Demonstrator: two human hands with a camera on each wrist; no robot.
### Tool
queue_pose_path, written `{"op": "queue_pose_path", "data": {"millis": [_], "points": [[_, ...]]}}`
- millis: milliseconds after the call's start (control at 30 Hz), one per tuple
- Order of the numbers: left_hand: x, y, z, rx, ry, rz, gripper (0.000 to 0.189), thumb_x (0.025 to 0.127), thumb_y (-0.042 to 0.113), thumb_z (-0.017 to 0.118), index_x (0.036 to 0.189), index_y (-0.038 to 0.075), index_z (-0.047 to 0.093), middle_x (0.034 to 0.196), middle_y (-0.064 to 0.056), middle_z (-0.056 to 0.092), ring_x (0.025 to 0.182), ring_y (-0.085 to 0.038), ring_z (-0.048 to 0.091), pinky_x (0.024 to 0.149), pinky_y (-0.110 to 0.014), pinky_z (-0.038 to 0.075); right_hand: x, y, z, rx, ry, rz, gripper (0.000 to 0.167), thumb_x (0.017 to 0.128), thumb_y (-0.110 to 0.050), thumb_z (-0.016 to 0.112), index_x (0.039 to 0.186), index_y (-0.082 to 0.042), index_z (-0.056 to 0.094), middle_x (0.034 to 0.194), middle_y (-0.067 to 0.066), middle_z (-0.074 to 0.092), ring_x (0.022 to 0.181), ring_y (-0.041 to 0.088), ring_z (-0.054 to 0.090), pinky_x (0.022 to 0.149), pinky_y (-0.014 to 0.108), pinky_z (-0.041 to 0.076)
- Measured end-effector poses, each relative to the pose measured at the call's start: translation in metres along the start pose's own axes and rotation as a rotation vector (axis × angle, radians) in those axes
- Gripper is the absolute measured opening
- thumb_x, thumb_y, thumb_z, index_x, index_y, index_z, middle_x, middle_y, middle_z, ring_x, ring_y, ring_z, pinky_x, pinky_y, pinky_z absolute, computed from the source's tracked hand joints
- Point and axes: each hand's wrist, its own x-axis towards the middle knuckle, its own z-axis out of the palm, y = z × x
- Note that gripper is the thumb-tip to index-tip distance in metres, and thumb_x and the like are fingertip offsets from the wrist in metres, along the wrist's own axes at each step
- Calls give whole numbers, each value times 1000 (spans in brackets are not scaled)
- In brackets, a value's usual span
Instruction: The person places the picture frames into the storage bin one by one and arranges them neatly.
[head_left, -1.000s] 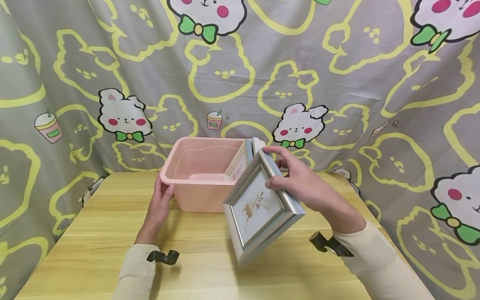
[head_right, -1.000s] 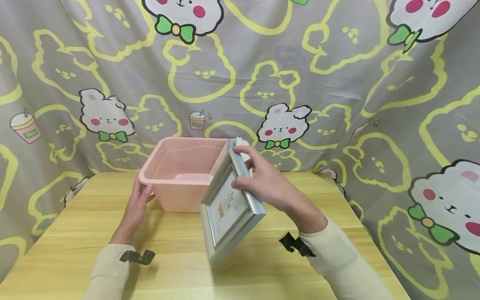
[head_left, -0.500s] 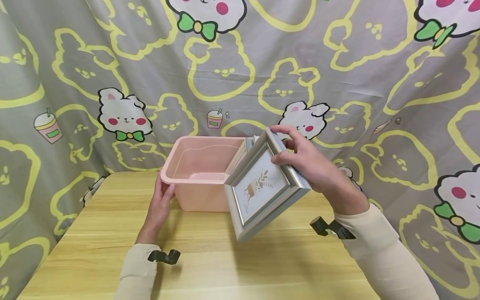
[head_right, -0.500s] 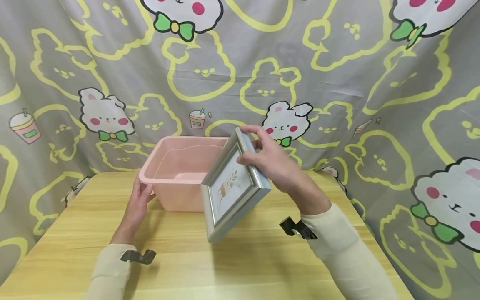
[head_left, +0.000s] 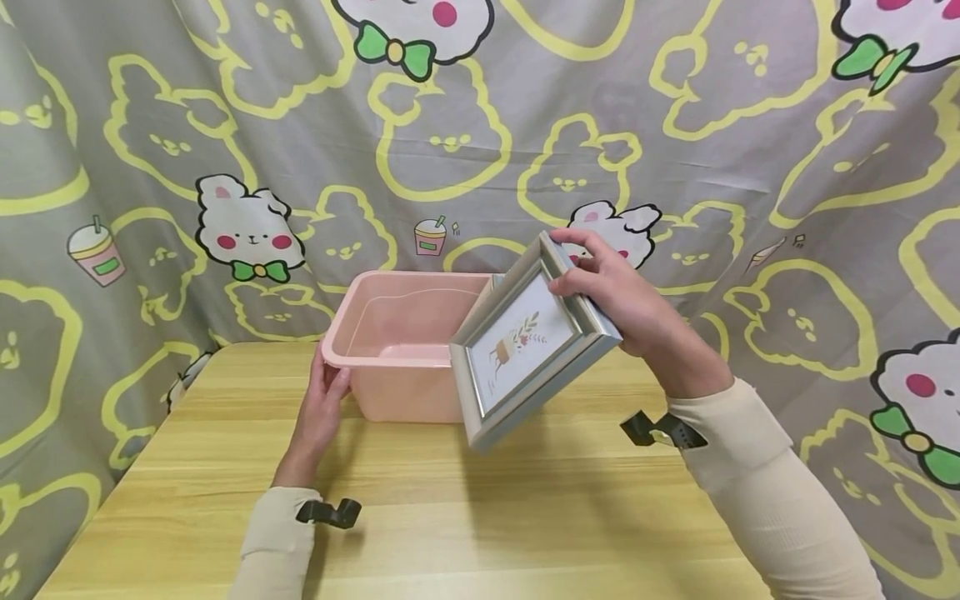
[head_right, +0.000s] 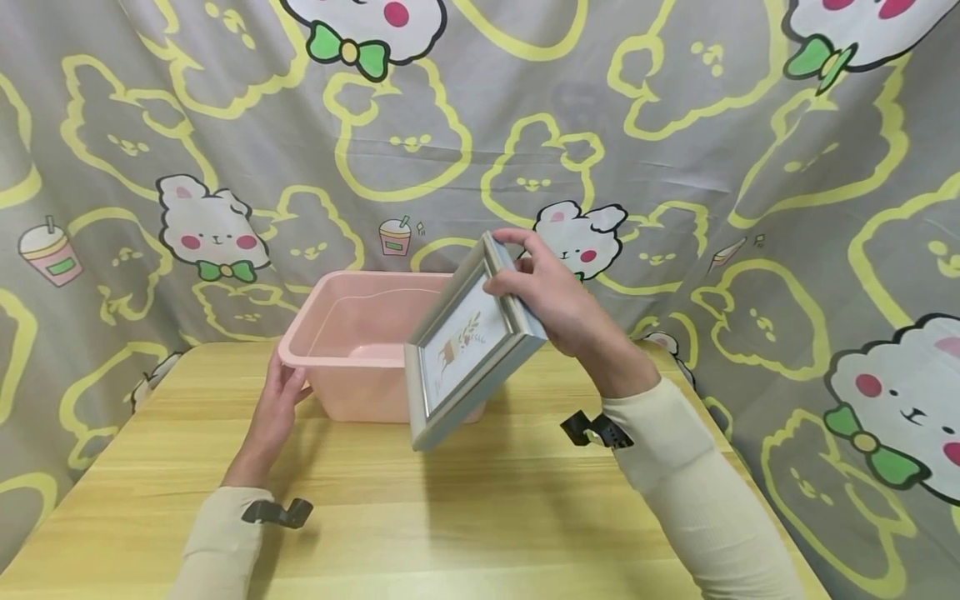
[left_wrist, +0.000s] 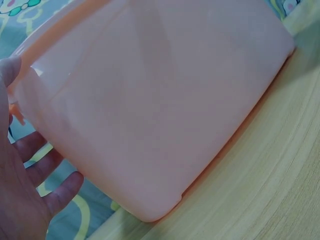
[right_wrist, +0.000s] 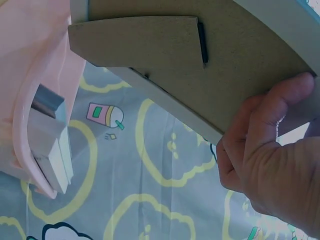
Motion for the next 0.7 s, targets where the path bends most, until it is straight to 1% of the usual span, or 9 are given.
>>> {"op": "queue_pose_path", "data": {"millis": [200, 333, 433, 500, 567, 633, 700], "points": [[-1, 0, 0, -12, -5, 10, 63, 105, 26, 39, 157, 29, 4, 162, -8, 19, 147, -33, 21, 94, -6, 42, 11, 5, -8, 58, 39, 13, 56, 91, -12, 51, 143, -24, 31, 118, 15, 48, 79, 20, 69, 64, 38, 61], [-1, 0, 0, -16, -1, 2, 63, 105, 25, 39, 157, 27, 3, 162, -8, 19, 147, -30, 22, 94, -6, 41, 19, 9, -11, 88, 57, 22, 57, 92, -13, 52, 144, -24, 30, 119, 17, 47, 77, 20, 70, 63, 38, 61], [0, 0, 0, -27, 4, 3, 61, 105, 25, 39, 157, 28, 6, 162, -8, 21, 146, -23, 26, 94, -7, 42, 24, 12, -12, 97, 73, 22, 58, 93, -13, 52, 145, -25, 30, 123, 20, 47, 78, 21, 70, 63, 38, 61], [1, -1, 1, -32, 4, 9, 61, 105, 24, 39, 156, 29, 8, 161, -9, 22, 143, -16, 30, 94, -8, 43, 28, 14, -13, 103, 87, 21, 58, 93, -14, 52, 145, -25, 30, 123, 20, 47, 77, 21, 70, 63, 38, 61], [1, -1, 1, -35, 7, 13, 60, 105, 24, 40, 156, 29, 9, 161, -10, 23, 139, -7, 33, 94, -8, 43, 32, 17, -14, 113, 98, 19, 57, 93, -14, 53, 145, -24, 30, 121, 21, 49, 76, 20, 70, 62, 37, 61], [1, -1, 1, -32, 9, 22, 60, 105, 23, 40, 156, 28, 9, 161, -10, 24, 135, 0, 35, 94, -8, 43, 35, 19, -14, 123, 104, 13, 57, 93, -13, 53, 145, -23, 30, 118, 20, 50, 74, 20, 71, 61, 36, 61], [1, -2, 1, -29, 12, 26, 60, 105, 23, 40, 156, 28, 9, 161, -10, 24, 133, 3, 36, 94, -8, 44, 39, 21, -14, 130, 108, 4, 57, 94, -13, 53, 145, -22, 30, 117, 20, 50, 74, 20, 71, 61, 35, 61]]}}
